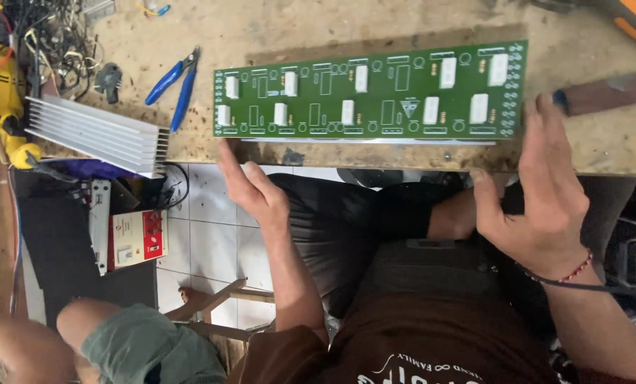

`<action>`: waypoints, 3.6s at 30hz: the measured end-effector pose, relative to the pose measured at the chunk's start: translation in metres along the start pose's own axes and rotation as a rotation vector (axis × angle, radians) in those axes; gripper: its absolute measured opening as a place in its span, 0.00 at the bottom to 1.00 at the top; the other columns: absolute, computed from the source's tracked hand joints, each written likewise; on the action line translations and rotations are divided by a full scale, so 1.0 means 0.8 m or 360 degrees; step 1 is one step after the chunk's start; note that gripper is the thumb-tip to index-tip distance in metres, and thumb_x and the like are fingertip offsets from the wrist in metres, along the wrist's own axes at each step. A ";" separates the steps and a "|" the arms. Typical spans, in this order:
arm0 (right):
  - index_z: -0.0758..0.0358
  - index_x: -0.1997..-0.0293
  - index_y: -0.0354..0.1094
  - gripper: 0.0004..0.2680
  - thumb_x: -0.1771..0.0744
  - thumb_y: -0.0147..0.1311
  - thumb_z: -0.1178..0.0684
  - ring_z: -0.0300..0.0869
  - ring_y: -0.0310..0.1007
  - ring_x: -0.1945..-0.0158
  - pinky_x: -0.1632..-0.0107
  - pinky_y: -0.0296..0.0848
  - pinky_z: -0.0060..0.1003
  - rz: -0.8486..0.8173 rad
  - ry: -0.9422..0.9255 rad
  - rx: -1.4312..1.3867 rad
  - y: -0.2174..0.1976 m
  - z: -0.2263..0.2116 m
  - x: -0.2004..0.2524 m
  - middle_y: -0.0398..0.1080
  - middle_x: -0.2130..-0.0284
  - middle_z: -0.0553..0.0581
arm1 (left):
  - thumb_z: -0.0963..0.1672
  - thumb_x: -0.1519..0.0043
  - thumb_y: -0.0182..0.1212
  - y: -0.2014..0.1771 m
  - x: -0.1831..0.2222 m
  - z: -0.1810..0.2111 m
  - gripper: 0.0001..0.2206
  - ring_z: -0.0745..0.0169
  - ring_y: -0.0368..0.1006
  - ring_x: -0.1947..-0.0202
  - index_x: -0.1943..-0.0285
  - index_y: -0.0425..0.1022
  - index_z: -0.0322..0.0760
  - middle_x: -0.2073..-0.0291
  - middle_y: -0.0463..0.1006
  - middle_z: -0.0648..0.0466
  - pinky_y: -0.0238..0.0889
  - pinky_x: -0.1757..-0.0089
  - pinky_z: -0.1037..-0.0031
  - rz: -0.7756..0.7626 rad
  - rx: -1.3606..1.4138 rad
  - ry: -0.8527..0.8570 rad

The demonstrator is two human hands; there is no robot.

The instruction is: A person is repairing an electronic device by soldering components onto a circuit board attached to a large heatsink.

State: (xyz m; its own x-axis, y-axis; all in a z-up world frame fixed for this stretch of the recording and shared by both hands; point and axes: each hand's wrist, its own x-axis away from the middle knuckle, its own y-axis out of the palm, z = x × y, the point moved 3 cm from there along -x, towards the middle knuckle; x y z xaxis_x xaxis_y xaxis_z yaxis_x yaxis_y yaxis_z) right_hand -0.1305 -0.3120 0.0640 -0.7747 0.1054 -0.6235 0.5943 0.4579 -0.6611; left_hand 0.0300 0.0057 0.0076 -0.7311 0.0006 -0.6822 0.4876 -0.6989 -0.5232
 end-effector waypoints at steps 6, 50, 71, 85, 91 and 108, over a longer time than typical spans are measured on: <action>0.82 0.23 0.38 0.33 0.29 0.62 0.51 0.73 0.48 0.21 0.20 0.59 0.65 -0.0166 -0.0260 -0.0148 0.001 0.037 -0.040 0.44 0.26 0.85 | 0.49 0.25 0.48 -0.012 -0.029 -0.005 0.28 0.36 0.51 0.22 0.22 0.50 0.29 0.24 0.55 0.35 0.51 0.27 0.50 -0.0244 0.0306 -0.0027; 0.79 0.23 0.29 0.47 0.42 0.69 0.49 0.59 0.31 0.19 0.20 0.43 0.51 -0.0660 -0.0275 -0.0292 0.011 0.069 -0.094 0.33 0.23 0.74 | 0.53 0.53 0.79 0.008 -0.170 -0.038 0.61 0.42 0.35 0.18 0.20 0.35 0.27 0.20 0.38 0.37 0.34 0.24 0.57 -0.1349 0.0854 0.0100; 0.70 0.22 0.32 0.49 0.47 0.72 0.55 0.57 0.49 0.23 0.24 0.48 0.49 -0.0448 0.0348 -0.0879 -0.040 -0.022 -0.102 0.53 0.27 0.75 | 0.44 0.45 0.73 0.012 -0.191 -0.027 0.18 0.63 0.74 0.54 0.48 0.76 0.38 0.55 0.79 0.56 0.72 0.51 0.71 -0.0876 0.2289 -0.0209; 0.73 0.23 0.27 0.49 0.44 0.75 0.59 0.68 0.52 0.22 0.20 0.55 0.56 -0.0048 0.0303 -0.0895 -0.041 -0.035 -0.060 0.38 0.22 0.73 | 0.56 0.40 0.65 0.087 -0.130 0.080 0.30 0.54 0.78 0.60 0.40 0.74 0.30 0.59 0.81 0.47 0.73 0.55 0.69 0.0208 0.2912 -0.1541; 0.79 0.24 0.30 0.51 0.45 0.79 0.54 0.65 0.57 0.24 0.28 0.64 0.45 0.0047 0.0433 -0.0620 -0.042 -0.055 -0.050 0.52 0.28 0.87 | 0.60 0.33 0.47 0.099 -0.096 0.155 0.29 0.49 0.75 0.53 0.42 0.76 0.36 0.53 0.79 0.45 0.70 0.52 0.61 0.0292 0.2660 -0.1732; 0.66 0.21 0.22 0.55 0.44 0.81 0.51 0.60 0.56 0.22 0.25 0.62 0.47 0.0084 0.0527 -0.0587 0.003 -0.089 -0.018 0.49 0.25 0.82 | 0.57 0.37 0.62 0.107 -0.063 0.172 0.26 0.49 0.80 0.61 0.46 0.76 0.30 0.59 0.83 0.45 0.76 0.57 0.62 -0.0236 0.2704 -0.1550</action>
State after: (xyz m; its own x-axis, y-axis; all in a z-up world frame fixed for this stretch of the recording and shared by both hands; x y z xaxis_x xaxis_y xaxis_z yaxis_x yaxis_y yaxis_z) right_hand -0.1335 -0.2495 0.1008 -0.8083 0.3838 -0.4465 0.5647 0.7200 -0.4034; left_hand 0.0434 -0.1523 0.0676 -0.9754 0.2010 0.0900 -0.0442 -0.5790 0.8141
